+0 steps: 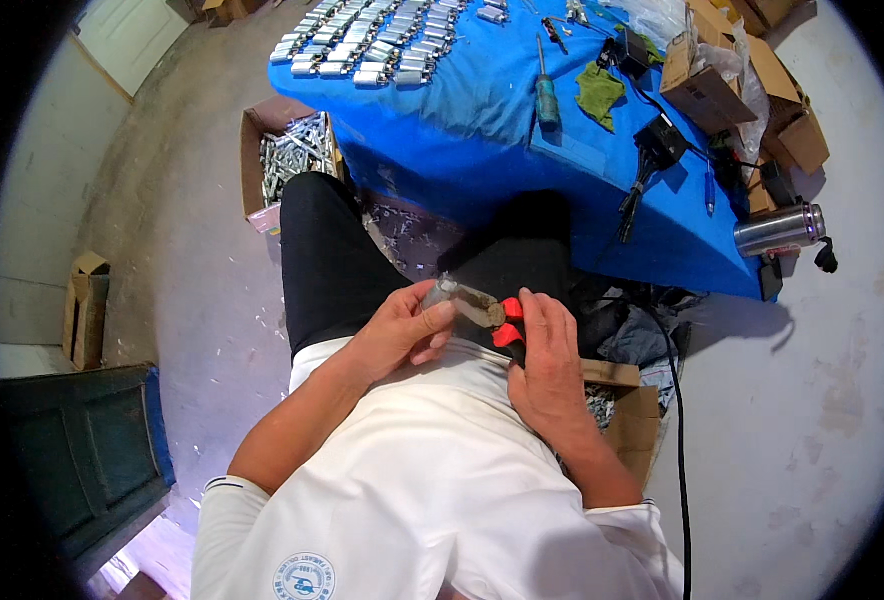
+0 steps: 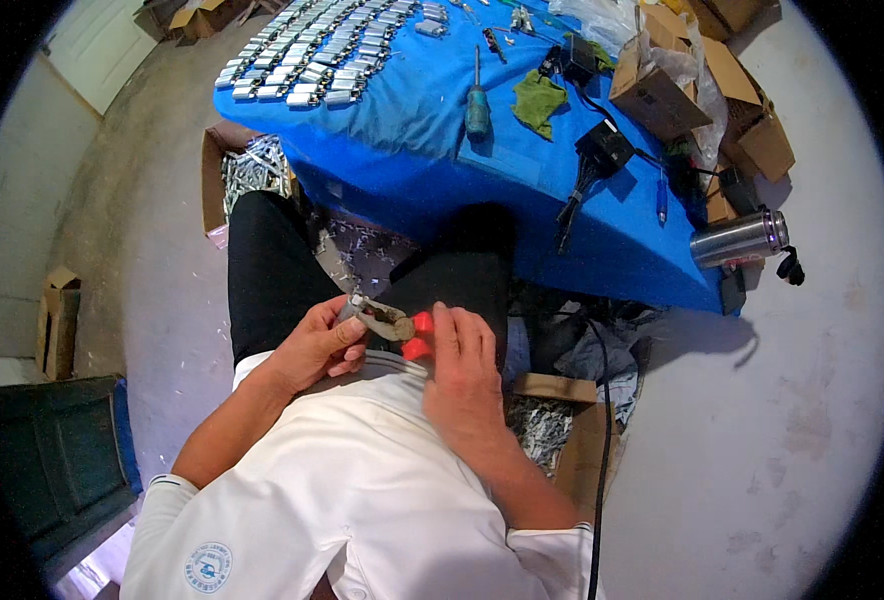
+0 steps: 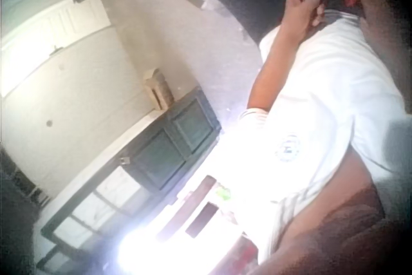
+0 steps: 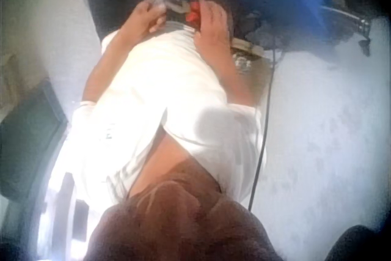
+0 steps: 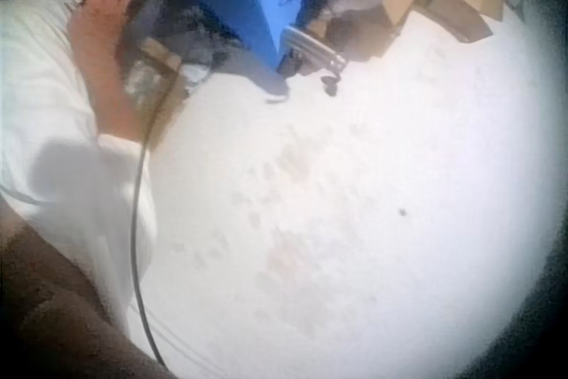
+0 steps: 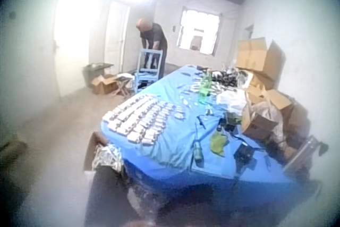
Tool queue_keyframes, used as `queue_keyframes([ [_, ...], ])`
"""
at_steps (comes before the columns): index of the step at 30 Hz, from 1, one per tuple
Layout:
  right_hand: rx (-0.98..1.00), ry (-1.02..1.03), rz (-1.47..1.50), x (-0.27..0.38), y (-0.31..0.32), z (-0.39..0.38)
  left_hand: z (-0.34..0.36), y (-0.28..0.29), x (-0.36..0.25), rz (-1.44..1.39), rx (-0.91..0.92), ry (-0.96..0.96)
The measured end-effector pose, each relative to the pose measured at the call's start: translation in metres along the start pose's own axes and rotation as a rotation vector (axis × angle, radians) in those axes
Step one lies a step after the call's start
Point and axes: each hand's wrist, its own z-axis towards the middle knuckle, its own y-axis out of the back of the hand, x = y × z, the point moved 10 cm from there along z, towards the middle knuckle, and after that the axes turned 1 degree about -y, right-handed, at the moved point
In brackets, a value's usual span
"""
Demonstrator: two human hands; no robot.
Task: The person uses pliers to strip the ends of wires on a small lock mechanism, then uses a screwdriver to pry open the lock casing. The person repeats this process on multiple locks, placing the finished items on a blue-covered table.
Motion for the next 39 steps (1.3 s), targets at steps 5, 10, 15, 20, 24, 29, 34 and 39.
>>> queue_keyframes([
  [5, 0.037, -0.048, -0.021, -0.001, -0.006, 0.002, -0.002, 0.000, -0.005, 0.050, -0.020, -0.043],
  [10, 0.064, -0.064, -0.014, -0.001, -0.011, 0.002, -0.002, 0.004, -0.004, 0.101, -0.044, -0.069],
  [15, 0.082, -0.087, -0.029, -0.002, -0.015, 0.002, 0.000, 0.007, -0.005, 0.227, -0.075, -0.110],
  [20, 0.097, -0.054, -0.039, 0.001, -0.017, 0.001, 0.001, 0.010, -0.007, 0.320, -0.104, -0.171],
  [24, 0.118, 0.000, -0.040, 0.007, -0.019, 0.001, 0.004, 0.012, -0.009, 0.519, -0.179, -0.250],
  [29, 0.125, 0.110, -0.137, 0.004, -0.016, 0.003, 0.003, 0.020, -0.008, 0.763, -0.248, -0.332],
  [34, 0.210, 0.135, -0.143, -0.002, -0.016, 0.004, -0.002, 0.006, -0.020, 1.114, -0.310, -0.231],
  [39, 0.289, 0.214, -0.232, -0.008, -0.014, 0.008, 0.001, 0.001, -0.016, 1.235, -0.264, -0.211],
])
